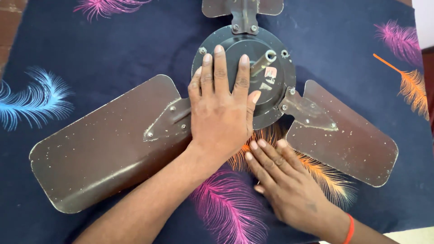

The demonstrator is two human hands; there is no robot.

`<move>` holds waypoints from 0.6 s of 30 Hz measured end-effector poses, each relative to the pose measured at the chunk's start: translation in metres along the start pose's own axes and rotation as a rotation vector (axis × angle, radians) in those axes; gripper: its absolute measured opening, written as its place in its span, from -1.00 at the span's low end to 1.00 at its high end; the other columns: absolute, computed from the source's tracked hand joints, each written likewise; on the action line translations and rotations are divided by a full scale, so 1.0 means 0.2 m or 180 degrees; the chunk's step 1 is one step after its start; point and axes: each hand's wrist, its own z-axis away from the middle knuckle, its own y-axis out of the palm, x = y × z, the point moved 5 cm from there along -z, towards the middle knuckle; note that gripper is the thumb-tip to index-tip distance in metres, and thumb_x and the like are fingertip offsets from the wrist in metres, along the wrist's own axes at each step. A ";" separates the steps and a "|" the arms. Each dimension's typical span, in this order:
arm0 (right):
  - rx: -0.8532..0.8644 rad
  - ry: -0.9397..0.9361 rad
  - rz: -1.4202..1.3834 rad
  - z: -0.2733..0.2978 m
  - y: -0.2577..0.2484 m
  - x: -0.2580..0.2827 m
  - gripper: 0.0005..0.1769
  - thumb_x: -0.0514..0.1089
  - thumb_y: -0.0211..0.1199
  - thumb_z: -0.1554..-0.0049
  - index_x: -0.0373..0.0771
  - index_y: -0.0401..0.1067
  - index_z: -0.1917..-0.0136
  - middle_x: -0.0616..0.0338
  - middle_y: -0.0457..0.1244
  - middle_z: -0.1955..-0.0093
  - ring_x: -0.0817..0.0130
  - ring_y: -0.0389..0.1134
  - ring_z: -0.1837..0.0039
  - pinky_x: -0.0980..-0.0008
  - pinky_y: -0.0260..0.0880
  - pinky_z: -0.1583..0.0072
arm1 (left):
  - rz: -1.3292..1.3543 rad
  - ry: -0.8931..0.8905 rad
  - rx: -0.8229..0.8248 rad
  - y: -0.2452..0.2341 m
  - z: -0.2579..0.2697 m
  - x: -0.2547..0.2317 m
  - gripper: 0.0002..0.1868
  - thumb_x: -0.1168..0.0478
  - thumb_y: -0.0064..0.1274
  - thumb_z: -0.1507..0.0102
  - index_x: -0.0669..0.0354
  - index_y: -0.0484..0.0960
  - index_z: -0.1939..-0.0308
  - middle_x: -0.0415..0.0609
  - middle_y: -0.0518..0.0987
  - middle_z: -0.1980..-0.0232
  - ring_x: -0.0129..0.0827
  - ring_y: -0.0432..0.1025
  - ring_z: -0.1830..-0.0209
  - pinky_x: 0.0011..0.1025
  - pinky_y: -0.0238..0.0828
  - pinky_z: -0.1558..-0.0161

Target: The person uses a screwdriver to loosen and remove screws securing the fan blades to the motor housing. They detach one blade and set it aside, then continue unscrewing the remaining blades.

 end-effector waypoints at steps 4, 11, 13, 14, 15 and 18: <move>-0.0021 -0.0398 -0.0245 0.04 -0.03 -0.04 -0.16 -0.27 0.17 0.14 -0.36 0.25 -0.46 -0.09 0.15 -0.52 0.03 0.08 -0.59 0.01 0.05 -0.52 | 0.0032 -0.0065 0.0017 0.00 0.00 0.01 -0.40 -0.02 -0.08 -0.46 0.23 0.35 -0.50 0.51 0.16 -0.52 0.36 0.16 -0.50 0.17 0.05 -0.45; -0.0724 -0.0628 -0.0773 -0.01 -0.01 -0.12 -0.61 -0.29 0.27 0.04 -0.32 0.42 -0.11 0.06 0.33 -0.07 0.11 0.37 -0.14 0.15 0.39 -0.16 | -0.0005 -0.0029 -0.0012 -0.01 0.00 0.01 -0.40 -0.03 -0.09 -0.46 0.23 0.36 -0.50 0.52 0.16 -0.52 0.37 0.16 -0.49 0.17 0.05 -0.44; -0.0709 -0.0314 -0.1074 -0.02 0.01 -0.14 -0.68 -0.31 0.31 0.06 -0.29 0.42 -0.01 0.09 0.30 0.06 0.12 0.33 0.00 0.18 0.35 -0.03 | 0.0013 -0.0020 -0.0014 -0.02 0.00 0.00 -0.40 -0.03 -0.10 -0.47 0.23 0.35 -0.50 0.52 0.17 -0.52 0.37 0.17 -0.49 0.16 0.05 -0.45; -0.0667 -0.0142 -0.1053 -0.03 0.03 -0.14 -0.71 -0.30 0.35 0.04 -0.31 0.42 0.01 0.07 0.26 0.12 0.11 0.30 0.07 0.17 0.32 0.04 | 0.0018 -0.0014 -0.0029 -0.02 0.00 0.00 -0.40 -0.04 -0.10 -0.47 0.24 0.35 -0.50 0.52 0.17 -0.52 0.36 0.17 -0.50 0.16 0.05 -0.46; -0.0624 0.0030 -0.1031 -0.04 0.04 -0.16 -0.73 -0.29 0.39 0.02 -0.33 0.42 0.03 0.05 0.22 0.18 0.09 0.26 0.14 0.17 0.28 0.10 | 0.0023 -0.0008 -0.0044 -0.03 0.00 0.01 -0.40 -0.04 -0.10 -0.48 0.24 0.35 -0.50 0.52 0.17 -0.53 0.36 0.17 -0.50 0.15 0.06 -0.47; 0.0045 0.0176 -0.0969 -0.03 0.07 -0.16 -0.69 -0.21 0.44 -0.12 -0.21 0.52 -0.14 0.17 0.16 0.24 0.22 0.26 0.17 0.18 0.27 0.10 | -0.0009 0.0012 -0.0017 -0.02 0.00 0.01 -0.40 -0.04 -0.10 -0.47 0.23 0.36 -0.49 0.52 0.18 -0.51 0.36 0.17 -0.49 0.16 0.05 -0.44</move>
